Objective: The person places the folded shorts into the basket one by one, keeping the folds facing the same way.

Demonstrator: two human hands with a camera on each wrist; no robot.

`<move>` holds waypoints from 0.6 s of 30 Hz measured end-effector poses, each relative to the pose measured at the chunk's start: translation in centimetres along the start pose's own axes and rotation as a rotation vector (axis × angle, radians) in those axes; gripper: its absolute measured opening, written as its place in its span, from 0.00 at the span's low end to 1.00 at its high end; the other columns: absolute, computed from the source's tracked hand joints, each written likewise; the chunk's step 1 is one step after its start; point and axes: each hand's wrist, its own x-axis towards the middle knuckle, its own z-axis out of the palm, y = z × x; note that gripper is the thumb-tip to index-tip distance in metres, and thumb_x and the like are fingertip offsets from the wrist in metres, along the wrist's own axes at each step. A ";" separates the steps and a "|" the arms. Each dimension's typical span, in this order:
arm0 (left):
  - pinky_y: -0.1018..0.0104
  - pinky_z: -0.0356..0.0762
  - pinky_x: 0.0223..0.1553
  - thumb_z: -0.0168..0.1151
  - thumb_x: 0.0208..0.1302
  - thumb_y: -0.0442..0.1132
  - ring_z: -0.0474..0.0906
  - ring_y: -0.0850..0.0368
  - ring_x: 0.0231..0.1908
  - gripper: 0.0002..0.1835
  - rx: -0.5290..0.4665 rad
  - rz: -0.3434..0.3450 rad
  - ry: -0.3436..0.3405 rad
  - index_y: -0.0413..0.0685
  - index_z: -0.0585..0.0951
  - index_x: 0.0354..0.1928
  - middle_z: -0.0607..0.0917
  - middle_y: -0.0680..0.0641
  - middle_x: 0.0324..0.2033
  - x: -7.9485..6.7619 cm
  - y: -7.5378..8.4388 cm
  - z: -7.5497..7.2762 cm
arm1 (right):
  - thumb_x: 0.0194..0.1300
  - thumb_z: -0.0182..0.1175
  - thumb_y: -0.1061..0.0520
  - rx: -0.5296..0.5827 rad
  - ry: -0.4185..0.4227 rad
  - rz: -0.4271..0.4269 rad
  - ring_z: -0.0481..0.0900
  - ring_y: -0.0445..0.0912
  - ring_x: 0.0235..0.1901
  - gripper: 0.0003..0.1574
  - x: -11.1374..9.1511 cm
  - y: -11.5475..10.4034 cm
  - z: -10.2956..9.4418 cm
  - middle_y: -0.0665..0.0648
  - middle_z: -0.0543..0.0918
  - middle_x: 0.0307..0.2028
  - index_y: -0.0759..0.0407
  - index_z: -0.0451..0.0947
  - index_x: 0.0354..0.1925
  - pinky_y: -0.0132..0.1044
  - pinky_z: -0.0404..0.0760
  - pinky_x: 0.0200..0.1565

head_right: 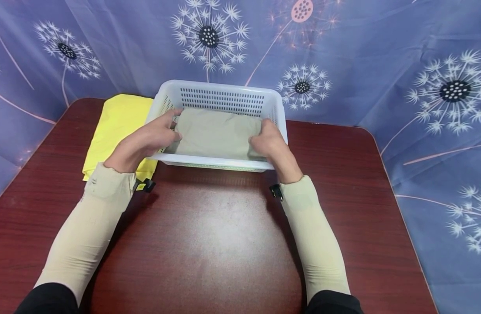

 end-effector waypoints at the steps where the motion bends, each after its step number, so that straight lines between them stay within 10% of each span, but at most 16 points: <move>1: 0.57 0.63 0.64 0.40 0.64 0.15 0.60 0.44 0.67 0.44 0.006 0.001 0.001 0.41 0.47 0.82 0.62 0.36 0.71 0.0 0.0 0.0 | 0.66 0.57 0.74 -0.002 -0.002 -0.001 0.74 0.54 0.50 0.29 0.0 0.0 0.0 0.65 0.73 0.53 0.73 0.65 0.64 0.45 0.77 0.55; 18: 0.59 0.62 0.63 0.39 0.63 0.15 0.61 0.46 0.64 0.40 0.012 0.030 -0.009 0.39 0.56 0.78 0.63 0.38 0.67 -0.1 0.0 0.1 | 0.70 0.58 0.69 -0.057 0.004 0.012 0.75 0.56 0.52 0.31 -0.2 -0.2 0.0 0.67 0.74 0.56 0.73 0.65 0.69 0.47 0.78 0.58</move>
